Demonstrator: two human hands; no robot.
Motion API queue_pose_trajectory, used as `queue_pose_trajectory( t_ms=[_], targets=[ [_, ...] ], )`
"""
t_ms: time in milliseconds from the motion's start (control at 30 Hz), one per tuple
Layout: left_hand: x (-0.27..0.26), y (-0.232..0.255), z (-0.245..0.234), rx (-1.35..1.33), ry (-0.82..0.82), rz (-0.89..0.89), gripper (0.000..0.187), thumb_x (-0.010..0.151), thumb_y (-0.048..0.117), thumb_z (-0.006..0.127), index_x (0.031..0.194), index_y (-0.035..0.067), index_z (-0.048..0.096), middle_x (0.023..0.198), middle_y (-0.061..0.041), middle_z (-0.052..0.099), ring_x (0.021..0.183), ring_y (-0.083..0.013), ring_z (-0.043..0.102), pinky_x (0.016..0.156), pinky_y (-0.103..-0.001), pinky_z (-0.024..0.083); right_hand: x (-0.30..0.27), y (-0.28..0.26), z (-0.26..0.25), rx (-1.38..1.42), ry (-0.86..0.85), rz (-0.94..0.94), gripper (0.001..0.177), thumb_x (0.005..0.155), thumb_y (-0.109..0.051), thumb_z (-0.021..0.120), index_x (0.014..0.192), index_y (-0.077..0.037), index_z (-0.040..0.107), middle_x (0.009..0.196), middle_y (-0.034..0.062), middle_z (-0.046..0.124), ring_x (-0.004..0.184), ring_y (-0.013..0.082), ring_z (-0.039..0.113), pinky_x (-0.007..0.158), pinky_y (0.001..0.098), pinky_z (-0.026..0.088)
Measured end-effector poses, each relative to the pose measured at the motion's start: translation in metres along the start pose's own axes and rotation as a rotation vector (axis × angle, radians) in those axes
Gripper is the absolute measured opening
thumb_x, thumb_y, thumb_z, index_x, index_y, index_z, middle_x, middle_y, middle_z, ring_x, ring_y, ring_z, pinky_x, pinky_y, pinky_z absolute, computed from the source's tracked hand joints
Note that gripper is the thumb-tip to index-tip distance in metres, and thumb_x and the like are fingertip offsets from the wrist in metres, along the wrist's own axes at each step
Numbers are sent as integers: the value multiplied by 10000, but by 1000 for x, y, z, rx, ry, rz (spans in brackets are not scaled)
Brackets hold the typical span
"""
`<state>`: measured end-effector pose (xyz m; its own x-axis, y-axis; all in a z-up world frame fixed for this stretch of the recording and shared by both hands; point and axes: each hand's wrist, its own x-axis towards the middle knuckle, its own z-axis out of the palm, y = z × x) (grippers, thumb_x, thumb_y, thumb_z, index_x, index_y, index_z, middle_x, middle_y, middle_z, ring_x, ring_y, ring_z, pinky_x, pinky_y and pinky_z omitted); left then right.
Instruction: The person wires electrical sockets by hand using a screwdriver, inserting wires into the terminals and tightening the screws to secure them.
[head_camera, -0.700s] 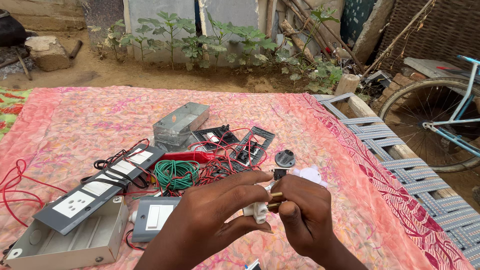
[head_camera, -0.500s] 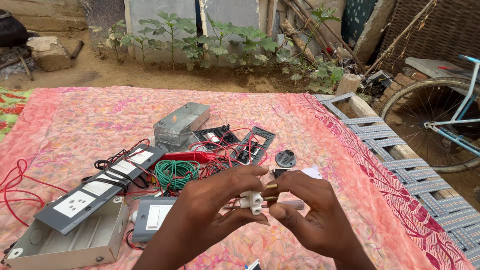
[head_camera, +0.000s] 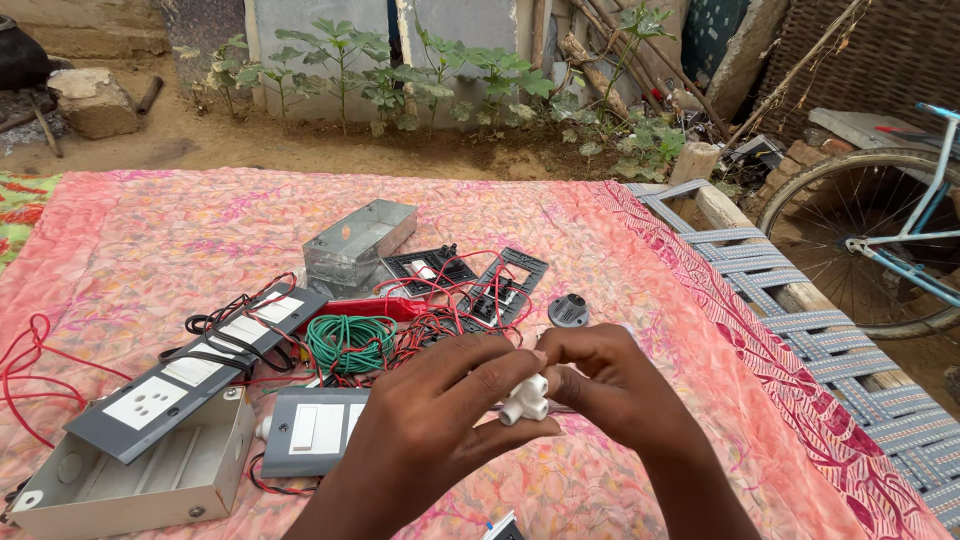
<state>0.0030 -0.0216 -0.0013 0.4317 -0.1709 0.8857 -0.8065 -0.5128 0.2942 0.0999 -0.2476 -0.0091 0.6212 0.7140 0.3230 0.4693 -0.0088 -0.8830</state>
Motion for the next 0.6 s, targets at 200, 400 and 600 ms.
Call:
queue_pose_trajectory(
  t_ms=[200, 400, 600],
  targets=[
    [0, 2, 2, 71, 44, 24, 518, 804, 296, 908, 1178, 23, 675, 1078, -112, 716, 903, -242, 732, 754, -346, 602, 15, 29, 7, 479, -69, 156, 579, 891, -560, 682, 952, 16, 711, 858, 24, 693, 808, 73, 632, 704, 259, 502],
    [-1, 0, 4, 62, 29, 9, 551, 804, 297, 895, 1208, 5, 661, 1039, -111, 703, 886, -251, 718, 719, -366, 587, 16, 36, -3, 413, -101, 118, 369, 921, -309, 842, 983, -5, 643, 903, 39, 672, 813, 87, 626, 698, 283, 499],
    [-2, 1, 8, 46, 10, 27, 551, 829, 319, 864, 1231, 15, 641, 1053, -103, 694, 879, -254, 709, 722, -371, 579, 18, 53, 1, 554, -112, 193, 282, 973, -235, 749, 944, 38, 685, 871, 41, 684, 788, 86, 634, 689, 273, 506]
  ],
)
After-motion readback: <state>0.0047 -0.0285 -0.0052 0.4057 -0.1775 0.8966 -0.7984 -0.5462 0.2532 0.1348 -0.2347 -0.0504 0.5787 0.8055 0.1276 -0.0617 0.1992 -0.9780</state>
